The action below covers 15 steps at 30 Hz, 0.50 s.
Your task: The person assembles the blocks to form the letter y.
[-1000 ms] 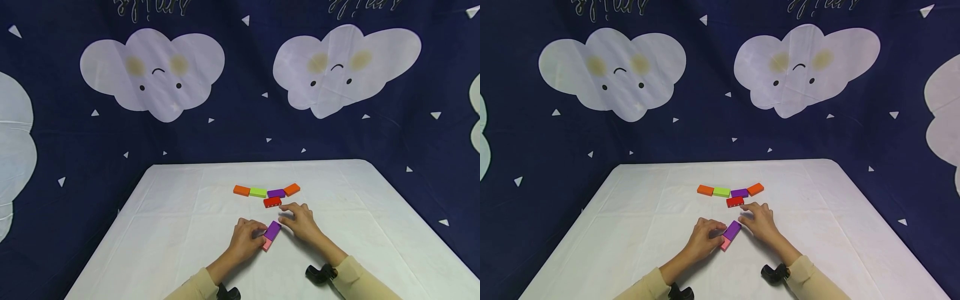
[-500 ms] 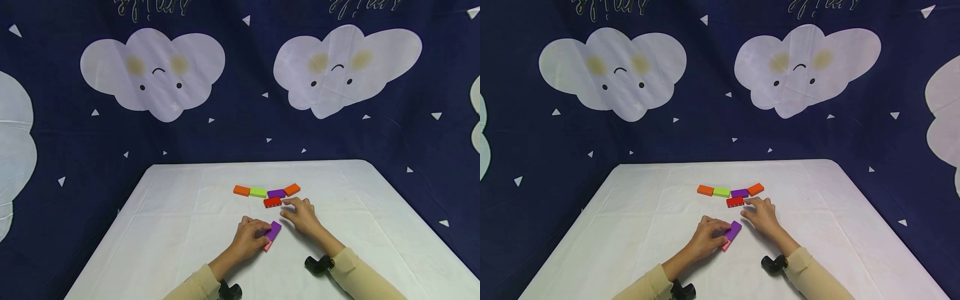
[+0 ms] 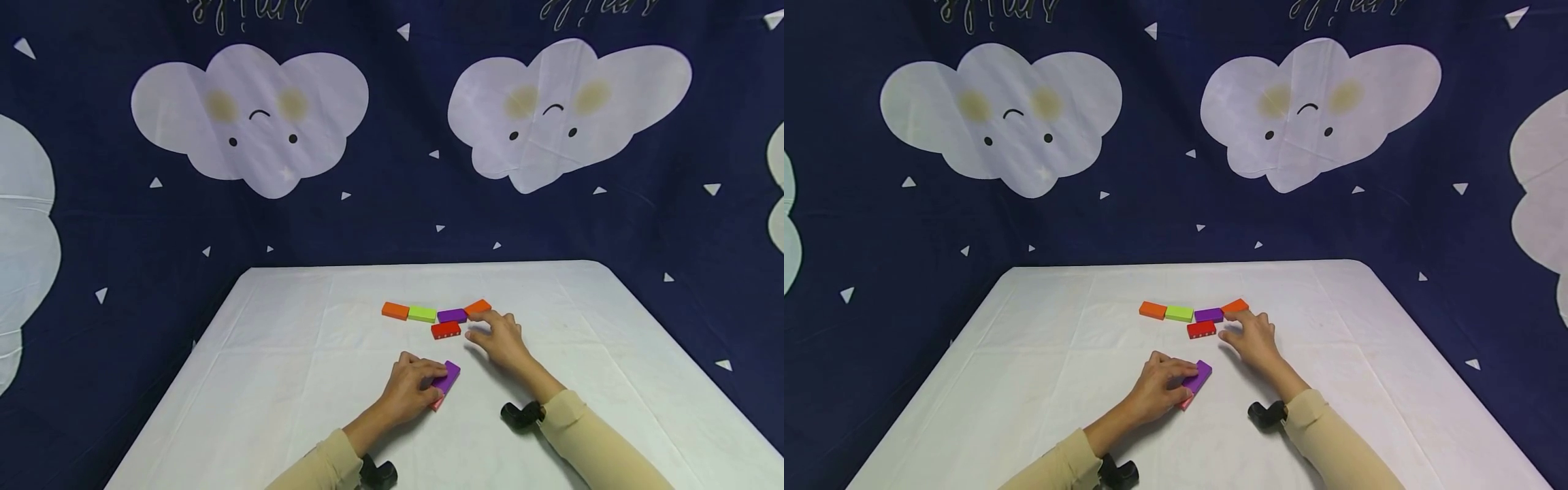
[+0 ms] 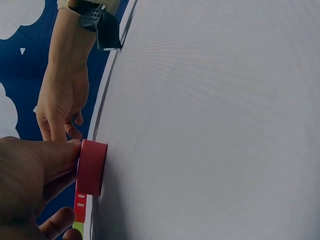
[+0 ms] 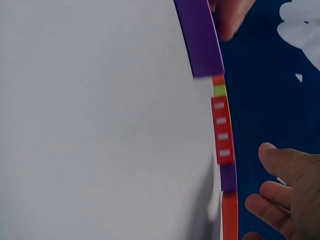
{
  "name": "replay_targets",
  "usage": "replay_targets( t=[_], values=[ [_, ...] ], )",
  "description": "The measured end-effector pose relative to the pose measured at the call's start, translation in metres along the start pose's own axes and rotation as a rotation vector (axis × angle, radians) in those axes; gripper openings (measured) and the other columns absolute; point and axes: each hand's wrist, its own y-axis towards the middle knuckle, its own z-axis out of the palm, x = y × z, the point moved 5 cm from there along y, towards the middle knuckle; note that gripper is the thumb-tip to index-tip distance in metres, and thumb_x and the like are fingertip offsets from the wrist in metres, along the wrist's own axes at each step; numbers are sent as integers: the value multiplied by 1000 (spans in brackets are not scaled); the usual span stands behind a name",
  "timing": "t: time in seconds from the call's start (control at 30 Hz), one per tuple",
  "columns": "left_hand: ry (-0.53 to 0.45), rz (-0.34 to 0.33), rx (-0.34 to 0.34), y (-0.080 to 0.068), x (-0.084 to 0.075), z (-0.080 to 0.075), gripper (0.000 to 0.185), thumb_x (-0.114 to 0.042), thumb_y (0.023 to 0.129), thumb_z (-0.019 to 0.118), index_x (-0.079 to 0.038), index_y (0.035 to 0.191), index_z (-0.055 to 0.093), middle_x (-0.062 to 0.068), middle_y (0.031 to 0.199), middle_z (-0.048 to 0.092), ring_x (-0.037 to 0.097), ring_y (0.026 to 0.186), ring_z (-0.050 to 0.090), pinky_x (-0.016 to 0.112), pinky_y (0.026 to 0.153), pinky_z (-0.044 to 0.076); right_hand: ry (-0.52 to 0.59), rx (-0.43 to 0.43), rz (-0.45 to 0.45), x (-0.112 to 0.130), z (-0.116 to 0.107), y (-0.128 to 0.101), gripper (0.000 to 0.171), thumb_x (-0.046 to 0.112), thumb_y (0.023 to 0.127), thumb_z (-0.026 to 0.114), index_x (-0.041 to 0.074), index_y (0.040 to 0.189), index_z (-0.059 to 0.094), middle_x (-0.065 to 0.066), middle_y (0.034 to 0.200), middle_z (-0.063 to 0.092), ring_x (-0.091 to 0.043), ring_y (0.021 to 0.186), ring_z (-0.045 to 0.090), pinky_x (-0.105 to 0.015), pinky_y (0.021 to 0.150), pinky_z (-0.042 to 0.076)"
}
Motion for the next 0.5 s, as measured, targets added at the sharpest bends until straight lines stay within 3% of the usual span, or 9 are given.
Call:
replay_targets(
  t=[0.23,0.5],
  values=[
    [3,-23,25,0,1,0,32,-18,78,72,-15,110,71,-6,117,68,11,95,45,30,85,34,24,-8,-7,-7,-5,11,35,30,80,71,14,111,67,-15,119,64,-33,97,45,-44,80,27],
    [12,-10,21,-1,0,0,33,-18,78,71,-15,110,71,-5,116,68,11,93,45,30,84,34,40,9,37,-20,-7,26,52,31,80,72,11,126,60,-16,127,60,-34,100,44,-44,83,27]
  ],
)
